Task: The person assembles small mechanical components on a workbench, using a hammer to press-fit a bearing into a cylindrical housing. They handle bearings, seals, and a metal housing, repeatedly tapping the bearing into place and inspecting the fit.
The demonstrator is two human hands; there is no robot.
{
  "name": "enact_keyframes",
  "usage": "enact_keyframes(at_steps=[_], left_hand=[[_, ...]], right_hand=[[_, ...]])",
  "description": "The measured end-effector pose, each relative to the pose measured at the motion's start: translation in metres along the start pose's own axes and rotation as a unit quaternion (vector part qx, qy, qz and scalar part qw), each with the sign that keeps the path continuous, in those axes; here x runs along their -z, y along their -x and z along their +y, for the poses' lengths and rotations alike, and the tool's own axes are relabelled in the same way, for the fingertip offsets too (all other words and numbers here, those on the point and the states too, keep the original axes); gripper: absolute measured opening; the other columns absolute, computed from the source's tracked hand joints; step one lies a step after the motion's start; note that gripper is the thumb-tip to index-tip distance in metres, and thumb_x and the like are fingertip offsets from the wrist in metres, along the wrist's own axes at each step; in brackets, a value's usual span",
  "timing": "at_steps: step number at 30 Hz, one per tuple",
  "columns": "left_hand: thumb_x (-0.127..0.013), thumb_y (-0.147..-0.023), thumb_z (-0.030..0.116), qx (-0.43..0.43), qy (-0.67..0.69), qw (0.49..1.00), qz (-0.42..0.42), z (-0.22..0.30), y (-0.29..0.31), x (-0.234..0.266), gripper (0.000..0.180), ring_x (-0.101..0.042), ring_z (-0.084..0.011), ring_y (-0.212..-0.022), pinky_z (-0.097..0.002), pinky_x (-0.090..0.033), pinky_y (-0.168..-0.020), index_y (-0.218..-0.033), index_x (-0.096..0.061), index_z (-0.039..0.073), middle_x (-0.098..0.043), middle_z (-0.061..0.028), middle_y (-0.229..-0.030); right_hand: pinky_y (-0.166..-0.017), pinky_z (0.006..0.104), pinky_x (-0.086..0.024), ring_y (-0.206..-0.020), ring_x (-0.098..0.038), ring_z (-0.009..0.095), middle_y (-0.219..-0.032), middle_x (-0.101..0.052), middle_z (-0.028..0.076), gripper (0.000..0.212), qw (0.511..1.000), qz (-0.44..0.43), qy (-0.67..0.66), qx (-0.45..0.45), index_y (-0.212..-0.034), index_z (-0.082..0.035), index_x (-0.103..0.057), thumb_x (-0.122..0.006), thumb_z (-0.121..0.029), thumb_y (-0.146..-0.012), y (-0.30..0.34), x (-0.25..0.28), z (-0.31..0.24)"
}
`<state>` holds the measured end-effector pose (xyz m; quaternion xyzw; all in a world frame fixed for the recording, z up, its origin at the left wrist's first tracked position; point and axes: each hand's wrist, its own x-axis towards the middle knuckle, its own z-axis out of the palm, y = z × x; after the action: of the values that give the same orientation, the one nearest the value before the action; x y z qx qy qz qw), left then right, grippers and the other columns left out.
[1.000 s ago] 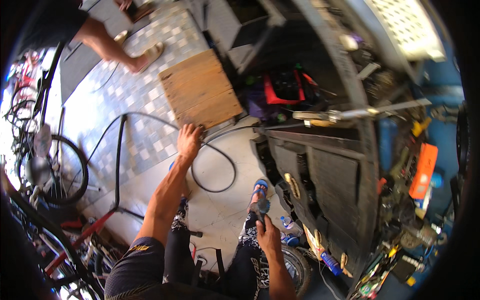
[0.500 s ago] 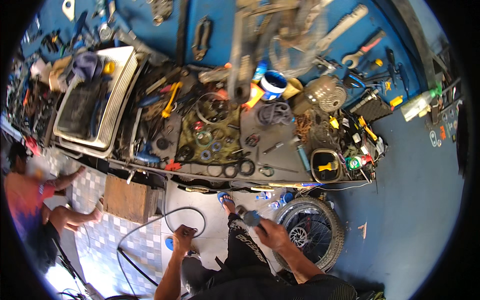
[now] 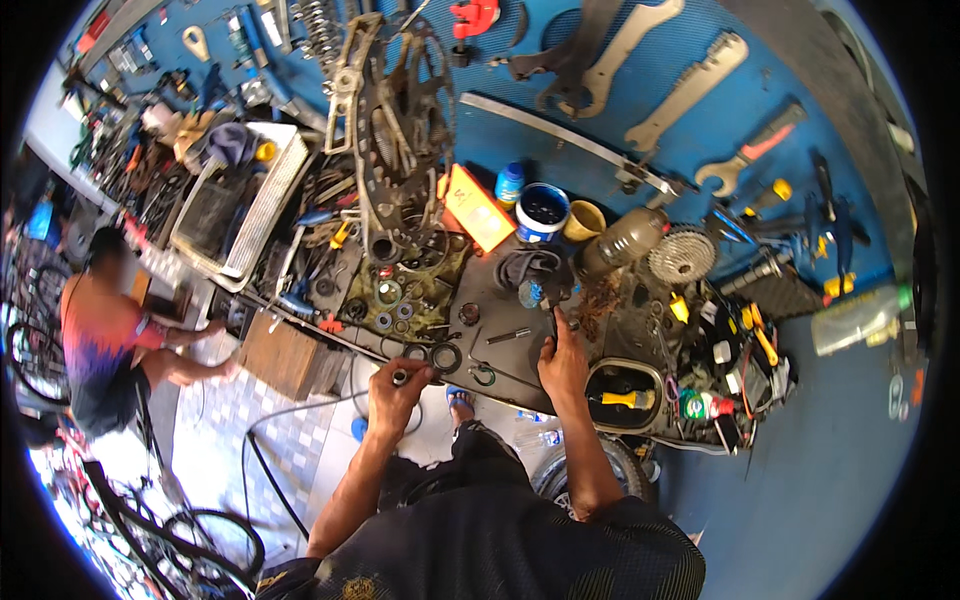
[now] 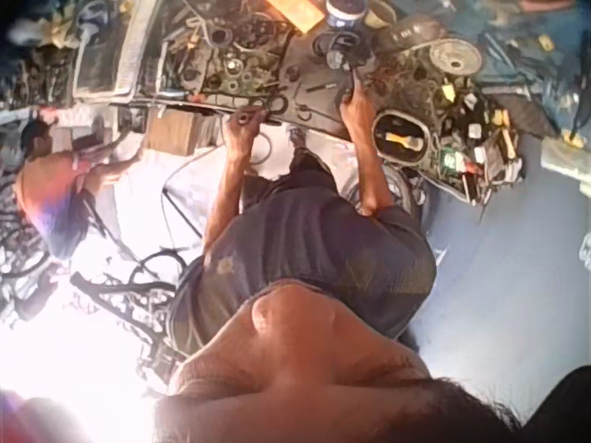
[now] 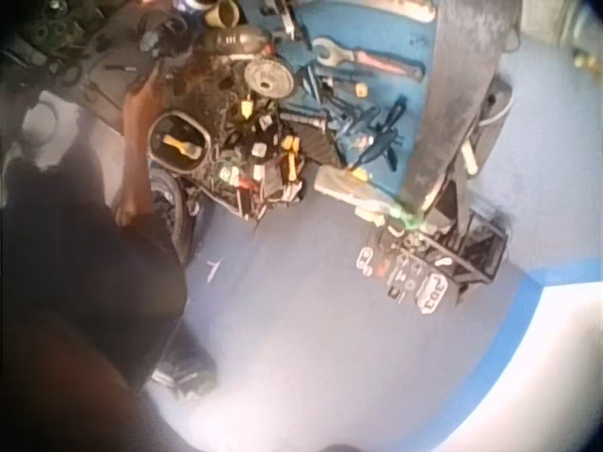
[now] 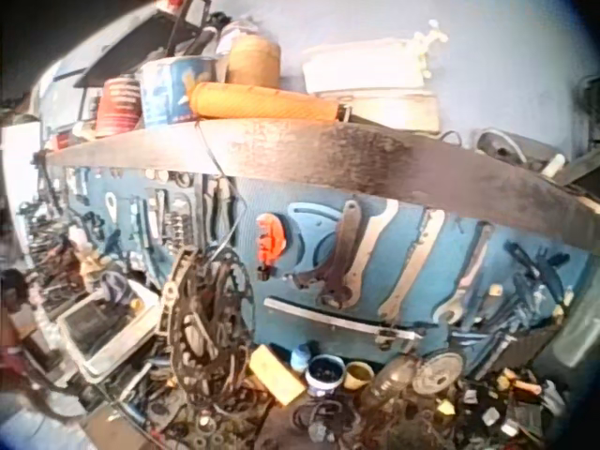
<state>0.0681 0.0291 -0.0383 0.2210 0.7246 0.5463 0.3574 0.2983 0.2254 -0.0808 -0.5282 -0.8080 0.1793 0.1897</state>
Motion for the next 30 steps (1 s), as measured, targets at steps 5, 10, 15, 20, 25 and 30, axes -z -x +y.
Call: enact_keyframes(at_steps=[5,10,15,20,25,30], left_hand=[[-0.085,-0.093,0.012,0.091,0.240,0.966,0.023,0.029,-0.006,-0.015,0.016,-0.045,-0.0049,-0.055,-0.0249,-0.033,-0.050,-0.092,-0.072,0.002,-0.059,0.0027,-0.068],[-0.082,-0.096,0.016,0.095,0.282,0.954,0.046,0.037,-0.006,-0.015,0.021,-0.044,-0.0065,-0.055,-0.0250,-0.034,-0.052,-0.089,-0.072,0.000,-0.055,0.0035,-0.064],[-0.081,-0.098,0.019,0.083,0.290,0.952,0.049,0.042,-0.006,-0.024,0.022,-0.047,-0.0072,-0.055,-0.0251,-0.037,-0.053,-0.089,-0.074,0.000,-0.058,0.0014,-0.064],[-0.080,-0.099,0.021,0.072,0.284,0.955,0.043,0.049,0.001,-0.028,0.023,-0.050,-0.0071,-0.057,-0.0247,-0.037,-0.054,-0.089,-0.074,0.000,-0.060,0.0012,-0.064],[-0.078,-0.100,0.022,0.072,0.298,0.951,0.043,0.048,0.005,-0.026,0.024,-0.050,-0.0072,-0.058,-0.0255,-0.037,-0.054,-0.090,-0.074,0.001,-0.059,0.0019,-0.065],[-0.075,-0.103,0.026,0.081,0.233,0.969,-0.008,0.041,0.007,-0.029,0.027,-0.053,-0.0078,-0.061,-0.0253,-0.041,-0.057,-0.093,-0.073,0.001,-0.066,0.0006,-0.074]], right_hand=[[-0.087,0.0556,-0.054,-0.106,-0.064,0.044,-0.117,-0.059,0.025,0.068,0.998,-0.064,0.014,-0.005,-0.161,-0.015,-0.044,-0.065,-0.007,-0.097,-0.013,-0.024,0.003],[-0.093,0.0503,-0.052,-0.113,-0.060,0.039,-0.124,-0.059,0.023,0.057,0.986,0.014,0.096,0.138,-0.152,-0.009,-0.056,-0.068,-0.007,-0.096,-0.015,-0.017,-0.007],[-0.084,0.0365,-0.056,-0.103,-0.069,0.023,-0.121,-0.070,0.014,0.042,0.929,-0.203,-0.281,0.131,-0.143,-0.006,-0.065,-0.068,-0.009,-0.102,-0.028,0.012,-0.054],[-0.077,0.0292,-0.056,-0.092,-0.068,0.014,-0.114,-0.072,0.008,0.047,0.841,-0.279,-0.429,0.175,-0.144,-0.008,-0.065,-0.069,0.002,-0.098,-0.020,0.031,-0.107],[-0.074,0.0304,-0.057,-0.097,-0.069,0.017,-0.123,-0.069,0.010,0.050,0.808,-0.285,-0.460,0.231,-0.141,-0.008,-0.066,-0.074,0.006,-0.094,-0.020,0.033,-0.122],[-0.077,0.0315,-0.059,-0.099,-0.073,0.022,-0.116,-0.073,0.011,0.030,0.821,-0.222,-0.431,0.301,-0.120,-0.005,-0.073,-0.081,0.001,-0.091,-0.025,0.026,-0.108]])
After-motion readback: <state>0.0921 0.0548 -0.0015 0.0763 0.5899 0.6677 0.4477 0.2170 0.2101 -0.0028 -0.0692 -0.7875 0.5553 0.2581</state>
